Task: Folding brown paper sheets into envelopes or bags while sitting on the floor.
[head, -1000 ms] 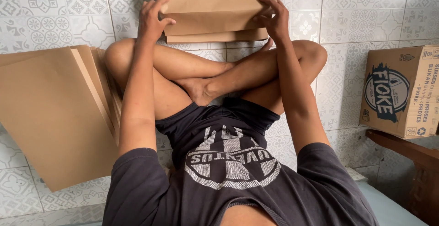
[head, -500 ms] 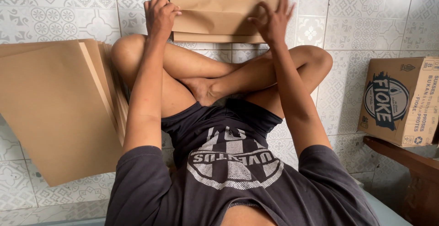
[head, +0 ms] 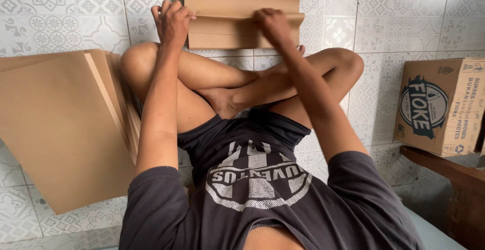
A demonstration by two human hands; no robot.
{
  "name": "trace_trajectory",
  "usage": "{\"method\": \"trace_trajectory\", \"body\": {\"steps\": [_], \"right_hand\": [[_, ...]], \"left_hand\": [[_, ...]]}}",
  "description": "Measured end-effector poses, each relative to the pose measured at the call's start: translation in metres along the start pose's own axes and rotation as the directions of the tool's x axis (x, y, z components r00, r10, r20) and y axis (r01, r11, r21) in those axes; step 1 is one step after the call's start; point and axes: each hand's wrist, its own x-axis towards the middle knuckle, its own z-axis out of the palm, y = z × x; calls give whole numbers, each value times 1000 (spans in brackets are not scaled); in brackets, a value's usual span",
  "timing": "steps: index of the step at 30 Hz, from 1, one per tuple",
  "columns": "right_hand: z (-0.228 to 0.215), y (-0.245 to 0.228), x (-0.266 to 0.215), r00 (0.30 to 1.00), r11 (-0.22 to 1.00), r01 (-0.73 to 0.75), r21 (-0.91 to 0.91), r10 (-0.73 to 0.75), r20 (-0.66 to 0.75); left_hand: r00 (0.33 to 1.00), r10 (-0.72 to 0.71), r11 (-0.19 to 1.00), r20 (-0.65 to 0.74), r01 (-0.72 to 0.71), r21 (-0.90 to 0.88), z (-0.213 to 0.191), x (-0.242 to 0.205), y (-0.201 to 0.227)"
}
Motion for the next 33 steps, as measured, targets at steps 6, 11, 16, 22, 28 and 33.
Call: {"method": "trace_trajectory", "body": {"steps": [6,11,16,22,28,33], "right_hand": [[-44,45,-45,957,947,-291,-139,287,-45],[-23,37,-45,960,953,-279,-121,279,-18],[-27,23,-39,960,953,-278,-120,274,-47],[-15,8,-36,954,936,-259,-239,287,89],[45,-31,7,966,967,-180,-182,209,154],[79,-62,41,990,972,-107,-210,85,-113]], "left_hand": [[999,-5,1000,46,4,24,13,-2,-8],[978,148,989,148,-143,-40,4,2,1],[952,208,975,224,-220,26,9,-1,10],[917,331,936,222,-350,49,27,1,15],[920,340,936,193,-351,24,34,-4,17],[923,364,920,123,-377,107,25,1,19]]}}
